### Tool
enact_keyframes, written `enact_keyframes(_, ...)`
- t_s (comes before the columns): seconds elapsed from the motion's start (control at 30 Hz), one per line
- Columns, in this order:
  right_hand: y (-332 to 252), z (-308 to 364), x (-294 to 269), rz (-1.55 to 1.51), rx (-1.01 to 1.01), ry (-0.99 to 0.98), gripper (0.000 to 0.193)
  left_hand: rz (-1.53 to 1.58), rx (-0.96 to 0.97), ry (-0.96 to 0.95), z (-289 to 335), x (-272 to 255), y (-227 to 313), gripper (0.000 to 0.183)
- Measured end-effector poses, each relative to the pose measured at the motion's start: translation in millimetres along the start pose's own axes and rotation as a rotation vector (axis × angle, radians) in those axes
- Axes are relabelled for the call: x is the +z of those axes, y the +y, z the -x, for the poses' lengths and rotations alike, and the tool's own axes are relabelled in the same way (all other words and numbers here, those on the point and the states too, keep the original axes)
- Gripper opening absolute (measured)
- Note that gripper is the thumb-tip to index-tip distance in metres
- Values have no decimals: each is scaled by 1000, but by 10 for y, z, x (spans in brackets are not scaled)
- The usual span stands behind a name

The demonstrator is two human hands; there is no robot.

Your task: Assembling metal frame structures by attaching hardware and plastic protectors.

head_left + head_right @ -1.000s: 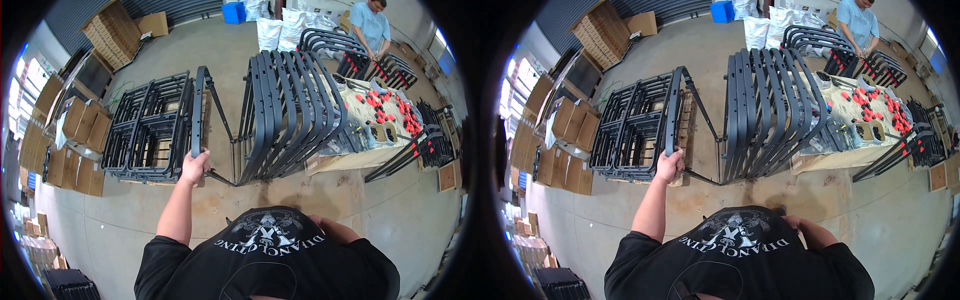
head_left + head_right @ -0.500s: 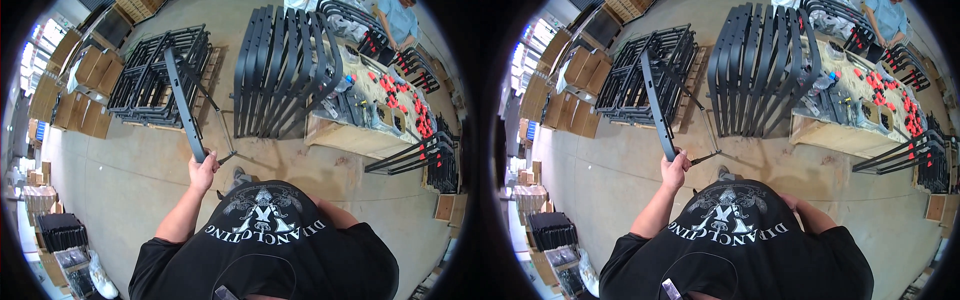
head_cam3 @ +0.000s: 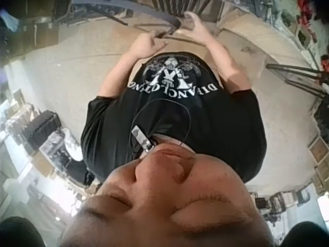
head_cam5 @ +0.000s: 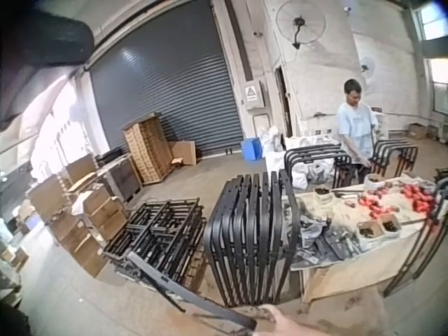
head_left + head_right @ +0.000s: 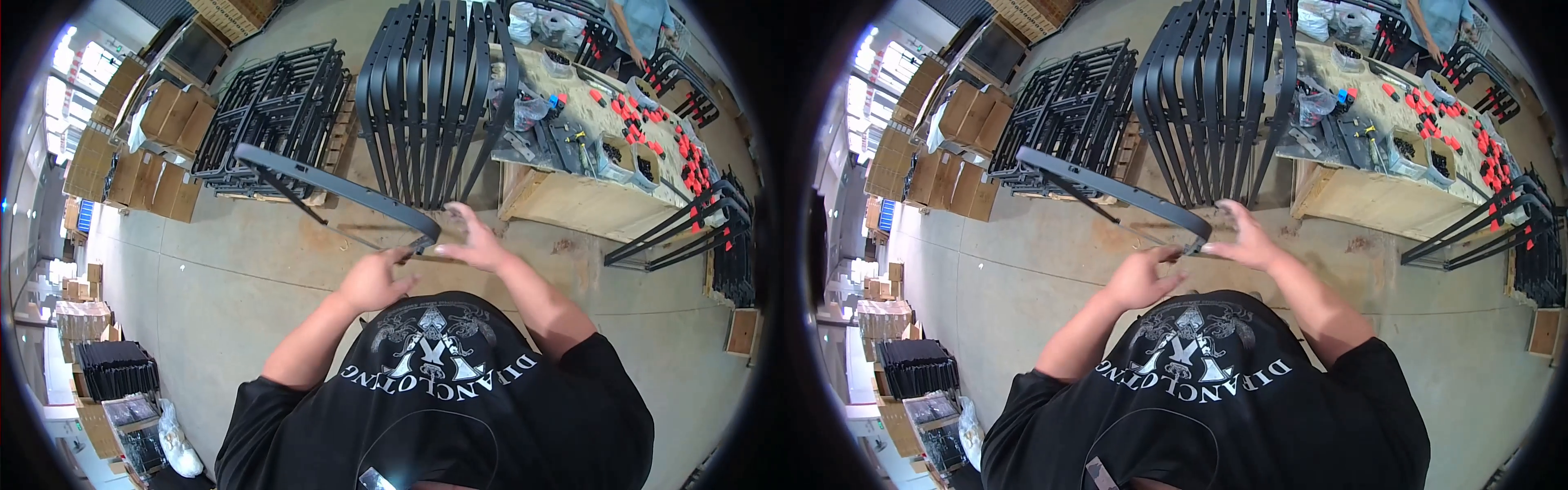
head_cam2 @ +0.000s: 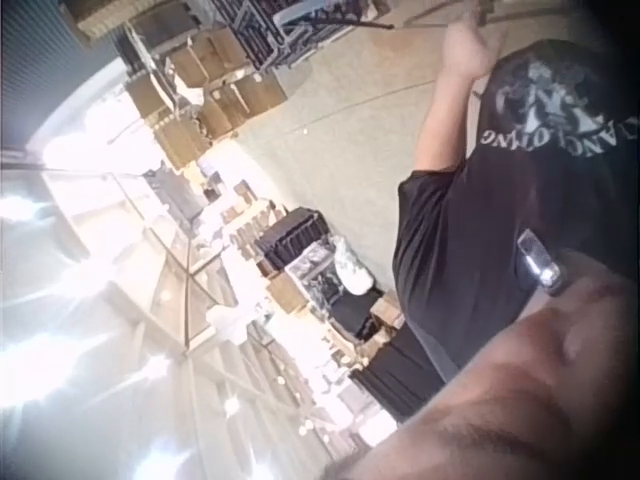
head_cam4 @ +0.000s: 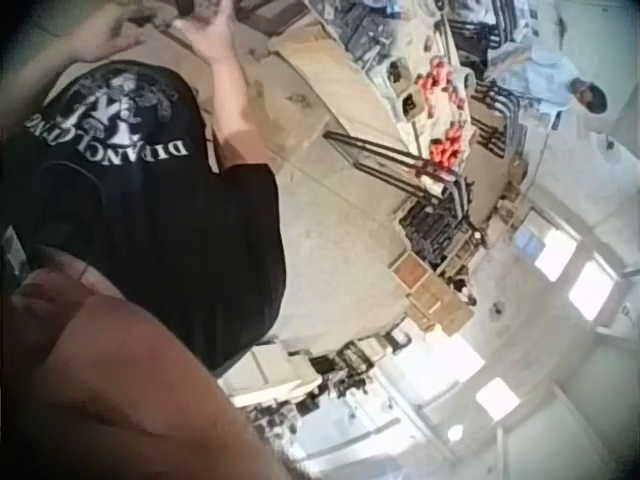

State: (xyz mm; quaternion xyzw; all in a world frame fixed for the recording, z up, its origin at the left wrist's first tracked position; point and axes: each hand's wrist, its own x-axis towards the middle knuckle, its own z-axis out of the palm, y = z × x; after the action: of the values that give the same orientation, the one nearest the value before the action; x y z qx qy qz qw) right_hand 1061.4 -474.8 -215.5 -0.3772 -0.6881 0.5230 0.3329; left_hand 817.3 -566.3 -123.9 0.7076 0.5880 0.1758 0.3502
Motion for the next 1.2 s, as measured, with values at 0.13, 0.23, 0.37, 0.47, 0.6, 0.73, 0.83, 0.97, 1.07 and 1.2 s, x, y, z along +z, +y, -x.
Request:
enact_keyframes(0.13, -179, -316, 217, 354, -218, 106, 56, -525, 387, 891, 375, -896, -246, 29)
enact_keyframes(0.23, 67, -382, 386, 99, -91, 246, 24, -638, 138, 1185, 654, -1594, -710, 40)
enact_keyframes(0.37, 75, -327, 531, 185, -145, 217, 26, -58, -8, 1056, 814, -1773, -1340, 35)
enact_keyframes(0.47, 105, -326, 719, 134, -92, 335, 28, -474, 169, 1040, 983, -1658, -1614, 20)
enact_keyframes(0.6, 100, -520, 732, 146, -39, 420, 31, -272, 123, 932, 1087, -1869, -1816, 25)
enact_keyframes(0.73, 50, -508, 618, 243, 23, 501, 33, 136, 121, 828, 944, -2006, -2146, 36)
enact_keyframes(0.83, -492, -283, 220, 219, 61, 503, 30, 387, 303, 810, 711, -1898, -2041, 39)
enact_keyframes(0.97, -772, 53, -684, 388, -4, 653, 28, 527, 347, 728, -9, -1575, -1529, 37)
enact_keyframes(1.07, -1004, 359, -1447, 515, -26, 766, 29, 682, 262, 601, -594, -1096, -1203, 37)
enact_keyframes(1.2, -986, 832, -2585, 633, 20, 873, 28, 645, 146, 485, -1345, -271, -461, 36)
